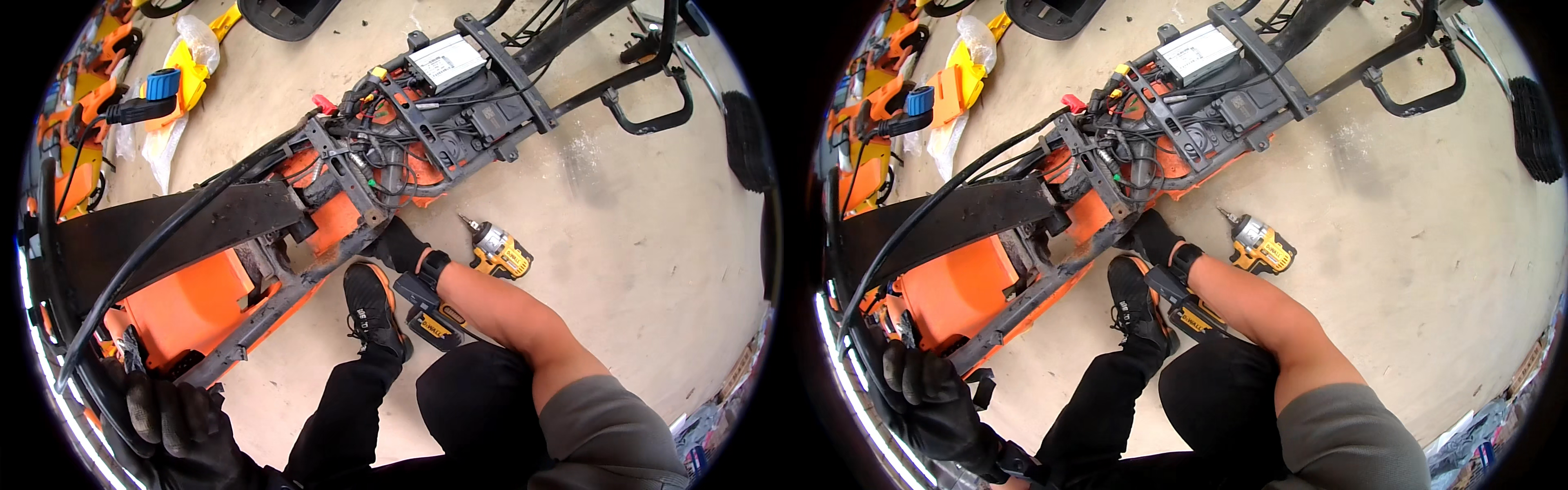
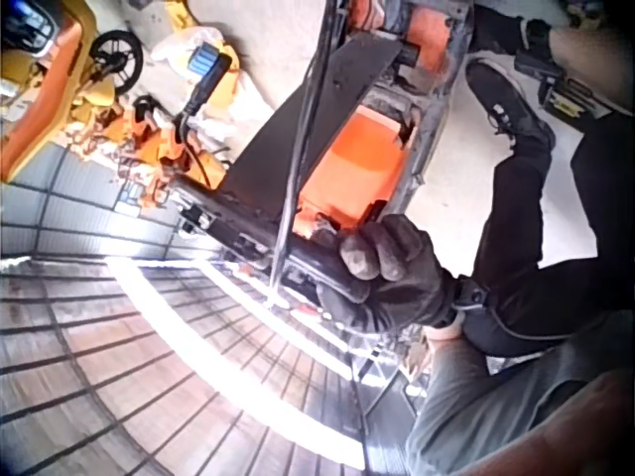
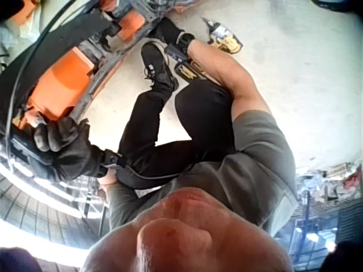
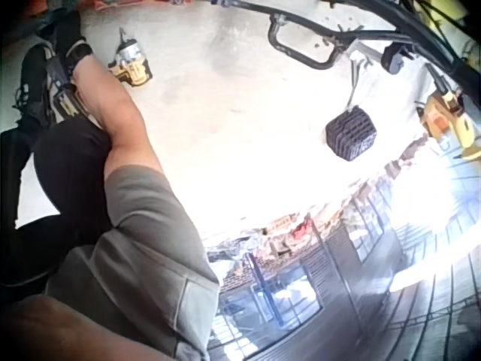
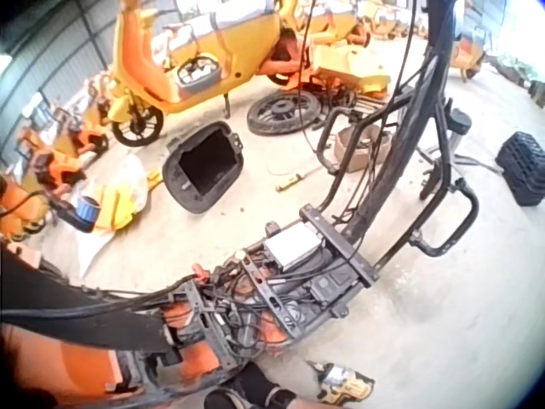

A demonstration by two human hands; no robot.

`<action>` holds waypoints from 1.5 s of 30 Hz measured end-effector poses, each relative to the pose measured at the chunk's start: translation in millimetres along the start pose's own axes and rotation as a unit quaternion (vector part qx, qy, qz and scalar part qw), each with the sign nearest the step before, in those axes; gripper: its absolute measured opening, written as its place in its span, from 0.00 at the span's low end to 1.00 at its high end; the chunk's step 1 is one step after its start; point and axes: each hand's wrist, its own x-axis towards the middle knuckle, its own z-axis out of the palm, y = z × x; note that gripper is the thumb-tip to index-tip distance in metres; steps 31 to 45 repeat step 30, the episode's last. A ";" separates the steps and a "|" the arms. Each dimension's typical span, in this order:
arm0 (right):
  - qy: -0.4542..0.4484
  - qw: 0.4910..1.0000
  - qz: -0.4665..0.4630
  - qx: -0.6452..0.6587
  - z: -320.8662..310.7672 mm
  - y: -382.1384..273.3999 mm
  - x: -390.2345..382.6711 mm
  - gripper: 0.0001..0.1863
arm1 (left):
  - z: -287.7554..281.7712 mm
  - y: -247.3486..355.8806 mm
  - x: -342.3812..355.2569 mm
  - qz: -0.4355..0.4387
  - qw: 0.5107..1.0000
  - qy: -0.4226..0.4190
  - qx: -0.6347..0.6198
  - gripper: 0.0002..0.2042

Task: The person uses a power drill to remove bolts from the chassis of an electric scooter while sitting on the floor. They handle electrical wiring and lift the frame to work on the underside.

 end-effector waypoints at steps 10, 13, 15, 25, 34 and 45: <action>0.017 0.856 -0.217 -0.469 -31.6 13.9 17.9 0.14 | -25.7 3.8 -8.3 0.082 0.916 0.075 0.386 0.13; 0.020 0.923 -0.123 -0.363 -58.0 18.4 38.6 0.21 | -13.4 2.3 1.3 -0.002 0.999 -0.040 0.029 0.12; 0.031 0.912 -0.120 -0.391 -44.3 13.1 31.8 0.21 | -12.4 3.9 -3.1 0.014 0.998 -0.011 0.061 0.10; 0.065 0.904 -0.201 -0.372 -62.9 57.5 48.7 0.13 | 1.7 -3.3 9.3 0.000 1.000 -0.025 0.001 0.07; 0.019 0.991 0.023 -0.130 1.9 21.7 16.9 0.15 | -12.5 5.0 4.0 -0.052 0.996 -0.067 0.026 0.11; 0.019 0.991 0.023 -0.130 1.9 21.7 16.9 0.15 | -12.5 5.0 4.0 -0.052 0.996 -0.067 0.026 0.11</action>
